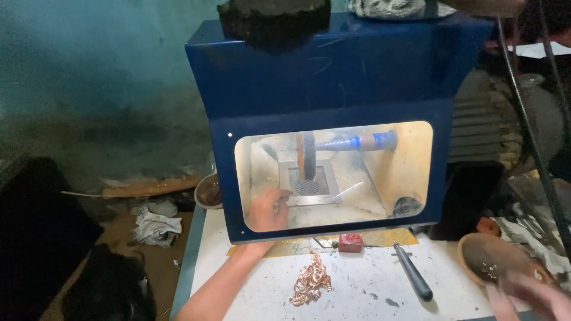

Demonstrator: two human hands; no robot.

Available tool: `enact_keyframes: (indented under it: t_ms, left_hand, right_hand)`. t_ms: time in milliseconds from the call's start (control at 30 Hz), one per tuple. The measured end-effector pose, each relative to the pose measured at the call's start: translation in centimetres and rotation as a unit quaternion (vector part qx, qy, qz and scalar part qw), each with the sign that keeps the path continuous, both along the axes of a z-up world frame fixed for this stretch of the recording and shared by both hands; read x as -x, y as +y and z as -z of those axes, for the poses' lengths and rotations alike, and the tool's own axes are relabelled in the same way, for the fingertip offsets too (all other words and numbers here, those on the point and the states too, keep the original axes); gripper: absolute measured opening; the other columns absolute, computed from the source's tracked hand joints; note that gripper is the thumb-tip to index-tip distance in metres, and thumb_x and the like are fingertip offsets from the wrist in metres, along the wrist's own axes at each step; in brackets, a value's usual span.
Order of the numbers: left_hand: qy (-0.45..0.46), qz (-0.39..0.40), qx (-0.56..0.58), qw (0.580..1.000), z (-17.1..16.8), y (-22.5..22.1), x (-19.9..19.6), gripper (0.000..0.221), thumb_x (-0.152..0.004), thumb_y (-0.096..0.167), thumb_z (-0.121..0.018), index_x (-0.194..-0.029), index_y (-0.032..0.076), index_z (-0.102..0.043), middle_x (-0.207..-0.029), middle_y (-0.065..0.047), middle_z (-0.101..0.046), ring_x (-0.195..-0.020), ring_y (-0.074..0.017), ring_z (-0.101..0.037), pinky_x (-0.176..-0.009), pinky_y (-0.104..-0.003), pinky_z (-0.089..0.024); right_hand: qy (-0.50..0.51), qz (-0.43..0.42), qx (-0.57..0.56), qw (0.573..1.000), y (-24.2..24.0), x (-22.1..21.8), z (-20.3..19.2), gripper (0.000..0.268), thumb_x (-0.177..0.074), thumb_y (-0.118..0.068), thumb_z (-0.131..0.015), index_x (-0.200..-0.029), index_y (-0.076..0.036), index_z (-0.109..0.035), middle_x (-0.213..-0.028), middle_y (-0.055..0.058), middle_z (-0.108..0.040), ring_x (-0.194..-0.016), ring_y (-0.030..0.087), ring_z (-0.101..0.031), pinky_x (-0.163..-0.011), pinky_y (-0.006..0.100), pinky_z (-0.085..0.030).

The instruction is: Polishing small jewelry components using a stationary polishing machine and a handheld rotary tool inside a protective enclosure.

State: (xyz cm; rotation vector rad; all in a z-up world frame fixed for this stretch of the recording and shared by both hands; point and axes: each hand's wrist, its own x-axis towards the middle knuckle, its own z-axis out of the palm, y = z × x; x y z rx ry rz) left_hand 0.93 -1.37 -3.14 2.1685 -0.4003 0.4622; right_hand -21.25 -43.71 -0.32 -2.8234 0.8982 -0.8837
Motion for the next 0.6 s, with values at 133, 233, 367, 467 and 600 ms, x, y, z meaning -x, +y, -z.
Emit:
enact_keyframes:
  t_ms: [133, 233, 367, 467, 600]
  left_hand:
    - [-0.064, 0.009, -0.015, 0.998, 0.2, 0.1, 0.1, 0.028, -0.089, -0.001, -0.058, -0.107, 0.009, -0.077, -0.101, -0.008, -0.077, -0.09, -0.0229, -0.074, -0.078, -0.033, -0.06]
    - [-0.051, -0.001, -0.036, 0.998, 0.1, -0.1, -0.1, 0.025, -0.091, 0.001, -0.061, -0.108, 0.009, -0.078, -0.102, -0.009, -0.078, -0.092, -0.0234, -0.074, -0.081, -0.033, -0.061]
    - [-0.065, -0.006, -0.056, 0.996, 0.6, -0.2, -0.6, 0.023, -0.092, 0.001, -0.062, -0.104, 0.009, -0.08, -0.101, -0.01, -0.078, -0.09, -0.0245, -0.073, -0.08, -0.033, -0.06]
    - [0.008, 0.033, -0.044, 0.998, -1.2, 0.0, 0.9, 0.027, -0.094, 0.002, -0.056, -0.113, 0.006, -0.074, -0.112, -0.011, -0.074, -0.105, -0.0253, -0.07, -0.095, -0.035, -0.057]
    - [0.011, 0.026, -0.065, 0.997, -0.5, 0.0, 0.4, 0.026, -0.095, 0.004, -0.055, -0.112, 0.008, -0.075, -0.111, -0.009, -0.075, -0.102, -0.0243, -0.071, -0.09, -0.035, -0.057]
  right_hand:
    - [0.005, 0.003, -0.099, 0.995, 7.2, -6.3, -7.5, 0.092, -0.079, -0.058, -0.079, -0.15, -0.008, -0.048, -0.135, 0.024, -0.06, -0.124, 0.043, -0.058, -0.095, 0.053, -0.051]
    - [0.004, -0.04, -0.234, 0.971, 8.6, -8.7, -10.6, 0.119, -0.073, -0.055, -0.078, -0.163, -0.001, -0.022, -0.139, 0.039, -0.04, -0.127, 0.06, -0.044, -0.099, 0.069, -0.043]
    - [-0.025, -0.067, -0.241, 0.968, 8.3, -9.6, -9.9, 0.131, -0.061, -0.059, -0.081, -0.161, 0.003, -0.022, -0.135, 0.041, -0.037, -0.123, 0.061, -0.042, -0.09, 0.073, -0.046]
    - [-0.046, -0.065, -0.245, 0.966, 8.6, -9.2, -9.8, 0.124, -0.065, -0.059, -0.077, -0.163, -0.006, -0.023, -0.141, 0.041, -0.036, -0.127, 0.06, -0.041, -0.097, 0.068, -0.04]
    - [-0.04, -0.068, -0.231, 0.97, 8.7, -9.0, -9.9, 0.124, -0.068, -0.063, -0.075, -0.162, -0.001, -0.024, -0.135, 0.039, -0.038, -0.116, 0.063, -0.049, -0.09, 0.069, -0.046]
